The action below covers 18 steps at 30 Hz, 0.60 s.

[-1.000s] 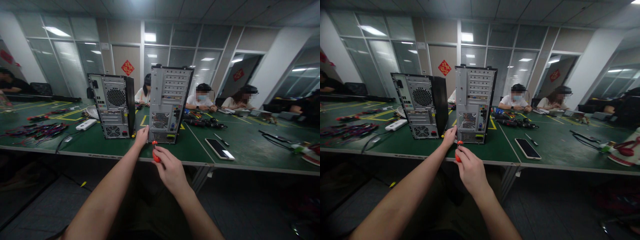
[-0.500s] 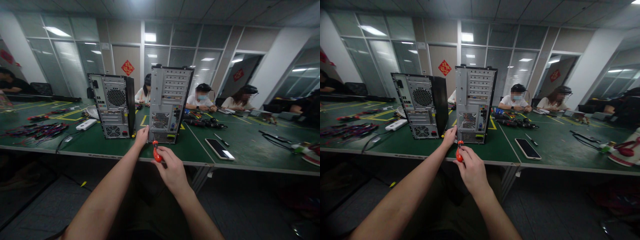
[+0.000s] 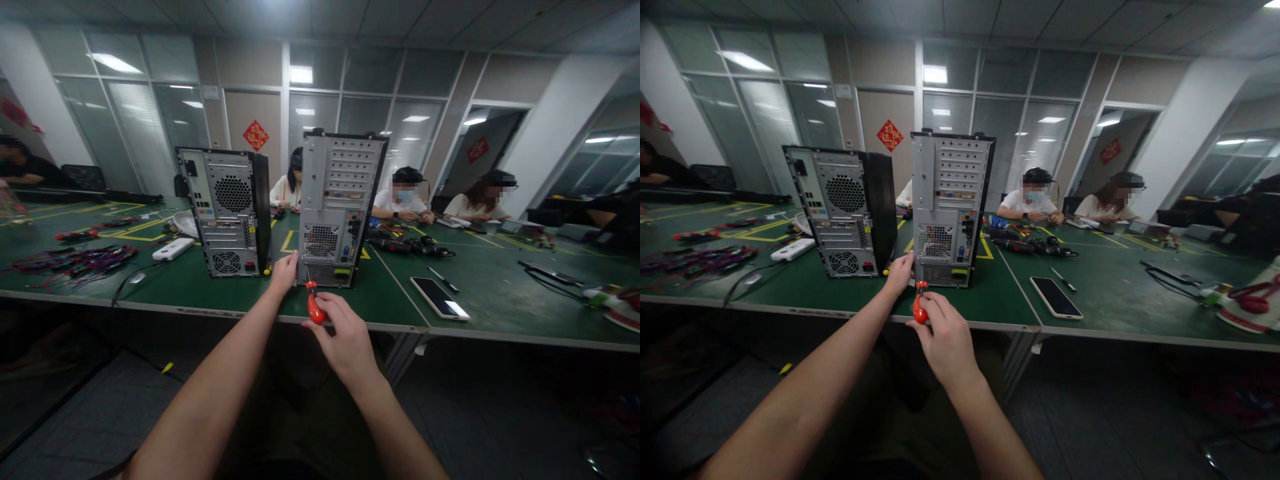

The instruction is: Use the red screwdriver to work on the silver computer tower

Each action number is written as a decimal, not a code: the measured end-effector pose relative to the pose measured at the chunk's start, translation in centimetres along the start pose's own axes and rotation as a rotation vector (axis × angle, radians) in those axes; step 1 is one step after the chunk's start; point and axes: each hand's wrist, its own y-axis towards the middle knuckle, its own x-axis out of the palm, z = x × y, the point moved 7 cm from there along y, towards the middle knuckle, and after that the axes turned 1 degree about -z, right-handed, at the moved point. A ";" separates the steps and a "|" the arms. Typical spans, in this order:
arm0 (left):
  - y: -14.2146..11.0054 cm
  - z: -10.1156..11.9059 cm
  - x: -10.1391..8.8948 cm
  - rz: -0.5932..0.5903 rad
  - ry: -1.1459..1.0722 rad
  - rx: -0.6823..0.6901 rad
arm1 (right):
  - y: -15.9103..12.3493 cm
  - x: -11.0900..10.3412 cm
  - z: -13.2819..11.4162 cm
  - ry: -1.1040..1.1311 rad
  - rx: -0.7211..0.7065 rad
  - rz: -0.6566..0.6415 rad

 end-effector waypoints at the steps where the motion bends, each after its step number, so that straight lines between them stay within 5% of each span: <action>1: 0.0 -0.1 0.0 -0.002 -0.006 -0.004 | 0.0 0.0 0.1 0.006 0.014 0.003; 8: -0.2 0.2 0.1 -0.011 -0.027 0.002 | 0.2 0.1 -1.1 -0.065 -0.102 -0.083; 18: -0.1 0.0 0.1 -0.018 -0.032 -0.007 | 0.0 -0.1 -0.1 -0.011 -0.019 -0.008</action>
